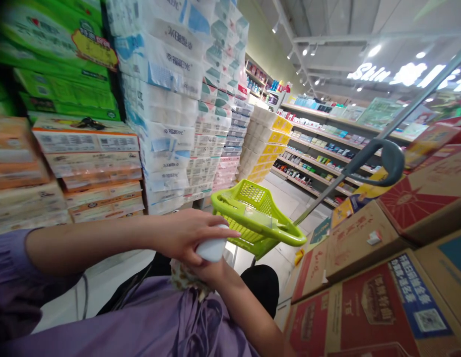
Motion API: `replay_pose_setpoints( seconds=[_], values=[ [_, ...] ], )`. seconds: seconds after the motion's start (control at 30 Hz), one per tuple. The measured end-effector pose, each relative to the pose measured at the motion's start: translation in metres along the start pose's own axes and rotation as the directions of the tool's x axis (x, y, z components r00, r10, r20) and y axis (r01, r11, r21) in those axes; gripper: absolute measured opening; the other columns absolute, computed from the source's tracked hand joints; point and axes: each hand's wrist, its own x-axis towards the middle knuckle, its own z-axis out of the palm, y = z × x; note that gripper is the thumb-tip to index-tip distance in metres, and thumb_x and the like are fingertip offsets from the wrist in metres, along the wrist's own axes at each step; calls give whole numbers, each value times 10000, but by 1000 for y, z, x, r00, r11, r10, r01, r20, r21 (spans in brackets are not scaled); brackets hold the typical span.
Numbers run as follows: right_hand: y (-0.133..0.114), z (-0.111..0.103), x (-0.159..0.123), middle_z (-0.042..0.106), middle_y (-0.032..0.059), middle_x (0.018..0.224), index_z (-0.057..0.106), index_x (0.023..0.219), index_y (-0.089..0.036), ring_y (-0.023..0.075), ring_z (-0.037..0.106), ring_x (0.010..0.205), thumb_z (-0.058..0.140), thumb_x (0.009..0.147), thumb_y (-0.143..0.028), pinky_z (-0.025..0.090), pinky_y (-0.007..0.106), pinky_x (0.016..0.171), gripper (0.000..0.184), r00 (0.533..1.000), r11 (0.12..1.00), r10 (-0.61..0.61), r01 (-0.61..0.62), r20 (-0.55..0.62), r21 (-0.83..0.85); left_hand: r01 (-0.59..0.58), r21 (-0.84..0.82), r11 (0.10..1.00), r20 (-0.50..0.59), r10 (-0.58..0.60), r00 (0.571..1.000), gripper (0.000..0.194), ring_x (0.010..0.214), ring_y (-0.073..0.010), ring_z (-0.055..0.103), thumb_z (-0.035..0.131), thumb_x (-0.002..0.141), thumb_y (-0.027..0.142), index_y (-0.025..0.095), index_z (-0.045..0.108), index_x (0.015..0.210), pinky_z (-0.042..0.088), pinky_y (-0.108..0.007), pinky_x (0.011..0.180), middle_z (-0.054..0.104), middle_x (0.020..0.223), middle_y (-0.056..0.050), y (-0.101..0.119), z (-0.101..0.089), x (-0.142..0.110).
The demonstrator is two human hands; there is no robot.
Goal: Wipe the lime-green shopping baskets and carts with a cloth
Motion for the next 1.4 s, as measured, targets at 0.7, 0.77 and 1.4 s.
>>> replay_pose_setpoints(
  seconds=[0.7, 0.77, 1.4],
  values=[
    [-8, 8, -6, 718, 81, 921, 687, 1012, -216, 251, 658, 835, 667, 692, -624, 516, 339, 694, 520, 987, 863, 83, -140, 137, 486, 275, -392, 878, 223, -200, 954, 392, 641, -119, 561, 608, 808, 321, 259, 660, 1191, 422, -189, 650, 712, 767, 26, -50, -12, -17],
    [-7, 8, -6, 718, 78, 933, 681, 1006, -217, 253, 664, 852, 668, 702, -604, 520, 340, 703, 493, 988, 856, 77, -134, 134, 499, 271, -374, 887, 217, -200, 955, 380, 611, -113, 543, 595, 818, 298, 260, 661, 1190, 414, -187, 636, 700, 722, 29, -49, -13, -15],
    [-5, 1, 4, 719, 42, 820, 739, 900, -186, 215, 661, 787, 710, 671, -602, 504, 334, 768, 476, 984, 951, 33, -85, 177, 297, 426, -318, 847, 263, -353, 898, 885, 1048, -258, 590, 790, 497, 339, 249, 499, 1328, 467, -303, 855, 603, 1216, -80, -52, 41, -49]
  ],
)
